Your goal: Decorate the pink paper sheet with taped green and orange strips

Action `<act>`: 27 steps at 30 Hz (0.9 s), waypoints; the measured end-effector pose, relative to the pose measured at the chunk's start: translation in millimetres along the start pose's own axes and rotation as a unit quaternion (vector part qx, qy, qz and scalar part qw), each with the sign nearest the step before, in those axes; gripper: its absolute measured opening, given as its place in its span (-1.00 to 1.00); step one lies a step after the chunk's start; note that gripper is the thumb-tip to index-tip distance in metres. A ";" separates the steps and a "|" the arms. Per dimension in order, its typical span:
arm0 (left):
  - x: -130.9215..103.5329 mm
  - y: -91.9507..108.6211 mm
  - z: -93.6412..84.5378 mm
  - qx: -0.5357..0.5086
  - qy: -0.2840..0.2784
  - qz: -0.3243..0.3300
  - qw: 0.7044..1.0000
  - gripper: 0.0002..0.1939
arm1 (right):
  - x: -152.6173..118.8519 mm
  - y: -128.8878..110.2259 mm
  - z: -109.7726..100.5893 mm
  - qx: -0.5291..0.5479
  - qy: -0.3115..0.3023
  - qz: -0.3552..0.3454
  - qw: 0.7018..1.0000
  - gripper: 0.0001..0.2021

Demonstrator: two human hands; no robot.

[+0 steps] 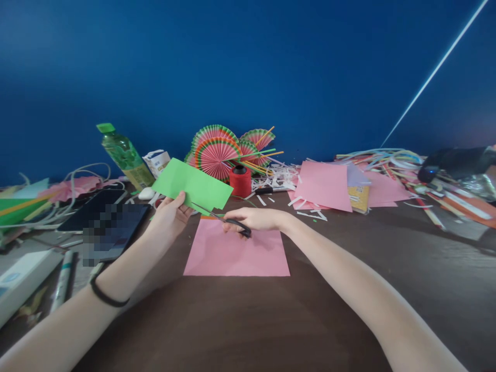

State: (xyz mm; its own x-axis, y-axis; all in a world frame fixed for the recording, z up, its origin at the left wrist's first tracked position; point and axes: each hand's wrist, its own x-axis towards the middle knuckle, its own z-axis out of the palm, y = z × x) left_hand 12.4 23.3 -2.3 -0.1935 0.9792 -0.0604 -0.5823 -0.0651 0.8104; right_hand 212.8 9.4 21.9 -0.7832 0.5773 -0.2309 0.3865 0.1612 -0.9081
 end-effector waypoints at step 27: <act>2.0 0.5 -0.1 -0.011 0.008 -0.004 1.000 -0.83 | -0.1 4.1 -2.6 -0.037 0.009 0.000 0.999 -0.83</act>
State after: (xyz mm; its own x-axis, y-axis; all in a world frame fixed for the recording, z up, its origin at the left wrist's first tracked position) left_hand 11.7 25.2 -2.1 -0.2008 0.9766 -0.0768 -0.6009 -0.0608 0.7970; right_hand 215.7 12.1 19.2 -0.7739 0.5923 -0.2241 0.4221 0.2188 -0.8797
